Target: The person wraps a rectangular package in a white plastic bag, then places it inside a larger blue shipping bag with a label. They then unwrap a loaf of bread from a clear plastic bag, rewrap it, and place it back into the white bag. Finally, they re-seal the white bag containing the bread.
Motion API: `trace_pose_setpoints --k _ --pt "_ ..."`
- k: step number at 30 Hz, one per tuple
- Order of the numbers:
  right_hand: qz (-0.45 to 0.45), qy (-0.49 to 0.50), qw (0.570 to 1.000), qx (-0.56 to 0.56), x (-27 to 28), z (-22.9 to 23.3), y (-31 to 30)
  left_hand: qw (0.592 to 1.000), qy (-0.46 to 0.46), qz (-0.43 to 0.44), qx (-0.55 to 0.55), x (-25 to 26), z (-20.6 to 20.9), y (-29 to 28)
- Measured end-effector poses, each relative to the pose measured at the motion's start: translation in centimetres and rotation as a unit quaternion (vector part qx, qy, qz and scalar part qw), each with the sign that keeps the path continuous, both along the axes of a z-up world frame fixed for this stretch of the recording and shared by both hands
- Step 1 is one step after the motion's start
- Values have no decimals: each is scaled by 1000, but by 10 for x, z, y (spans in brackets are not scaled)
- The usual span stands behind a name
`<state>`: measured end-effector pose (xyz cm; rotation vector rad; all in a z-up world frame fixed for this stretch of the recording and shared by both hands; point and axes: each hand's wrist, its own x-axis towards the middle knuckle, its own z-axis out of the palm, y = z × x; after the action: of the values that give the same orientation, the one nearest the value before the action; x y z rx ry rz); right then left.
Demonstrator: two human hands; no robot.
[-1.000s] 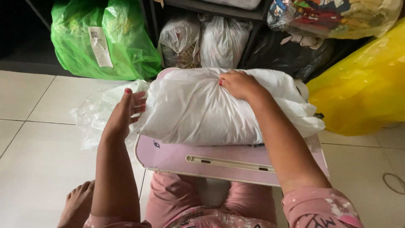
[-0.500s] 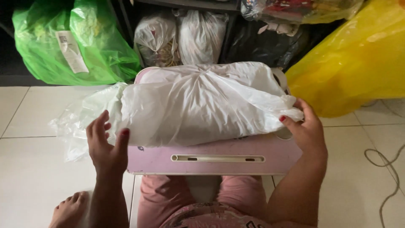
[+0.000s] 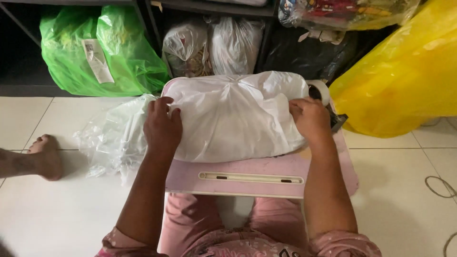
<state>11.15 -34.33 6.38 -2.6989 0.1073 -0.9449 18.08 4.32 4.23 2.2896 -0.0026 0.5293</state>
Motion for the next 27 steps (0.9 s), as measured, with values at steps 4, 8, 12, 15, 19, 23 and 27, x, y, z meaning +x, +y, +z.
trace_pose_setpoints --k 4,8,12,15,19,23,27 --pt "115 99 978 147 -36 25 10 985 -98 -67 124 -29 8 9" --pt "122 110 959 230 -38 7 11 954 -149 -76 248 -48 -5 4" --pt "132 164 905 370 -19 4 3 967 -190 -137 102 -27 -2 1" --pt "59 215 916 334 -5 4 8 973 198 -119 -28 -24 26 -4" --pt "-40 58 992 103 2 -9 7 988 7 -34 151 -16 19 -14" --pt "80 -11 997 -6 -17 -6 10 934 -217 -44 280 -17 -5 -15" --pt "160 92 982 41 -47 28 17 950 -119 -72 279 -43 18 -9"
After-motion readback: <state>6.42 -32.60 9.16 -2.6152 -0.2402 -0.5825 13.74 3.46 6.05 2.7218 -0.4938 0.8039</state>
